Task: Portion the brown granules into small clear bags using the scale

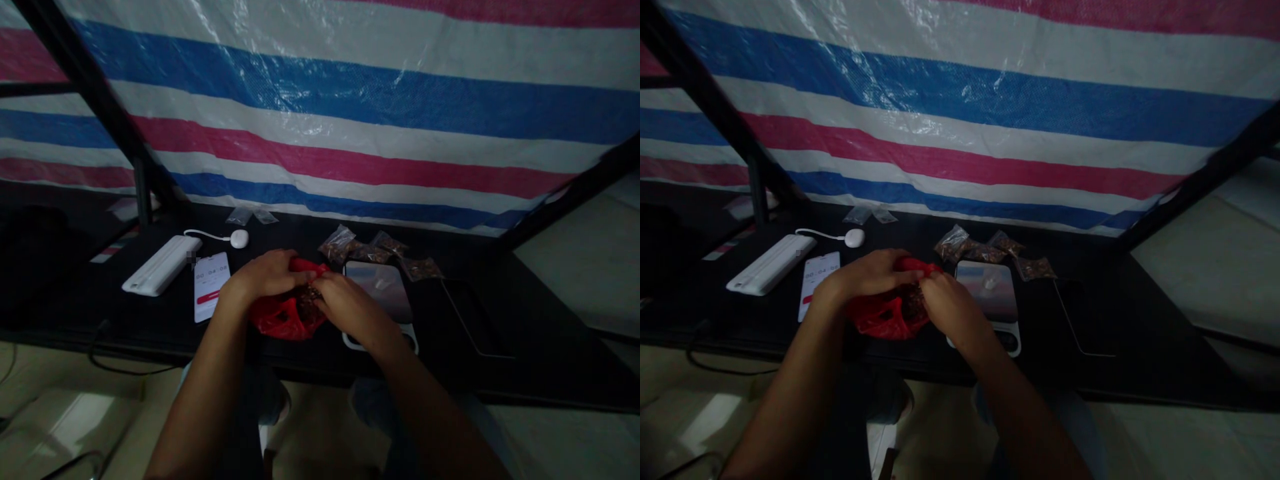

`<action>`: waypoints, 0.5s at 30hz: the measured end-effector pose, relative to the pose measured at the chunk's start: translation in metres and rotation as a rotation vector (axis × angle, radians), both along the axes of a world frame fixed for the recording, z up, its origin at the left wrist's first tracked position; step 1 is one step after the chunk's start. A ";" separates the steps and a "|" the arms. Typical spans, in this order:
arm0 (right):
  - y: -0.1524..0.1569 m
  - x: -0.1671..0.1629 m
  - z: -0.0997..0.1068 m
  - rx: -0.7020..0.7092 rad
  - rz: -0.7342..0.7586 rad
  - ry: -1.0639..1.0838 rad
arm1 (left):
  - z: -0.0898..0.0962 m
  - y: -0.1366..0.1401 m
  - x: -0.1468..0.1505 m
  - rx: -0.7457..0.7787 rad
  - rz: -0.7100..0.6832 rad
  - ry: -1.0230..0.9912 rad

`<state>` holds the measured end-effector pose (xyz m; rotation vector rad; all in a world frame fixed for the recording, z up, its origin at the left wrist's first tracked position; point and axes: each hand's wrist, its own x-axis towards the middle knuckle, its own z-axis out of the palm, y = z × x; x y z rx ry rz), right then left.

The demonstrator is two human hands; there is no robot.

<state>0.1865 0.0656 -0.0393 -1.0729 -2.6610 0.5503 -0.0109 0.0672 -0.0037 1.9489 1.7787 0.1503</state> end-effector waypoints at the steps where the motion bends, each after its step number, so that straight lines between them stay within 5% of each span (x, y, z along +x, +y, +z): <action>1: 0.001 -0.001 0.000 -0.007 0.003 -0.011 | 0.000 -0.003 -0.003 -0.011 -0.011 -0.038; 15: 0.000 -0.003 0.011 -0.057 -0.062 -0.046 | -0.002 -0.001 0.000 0.330 -0.014 -0.107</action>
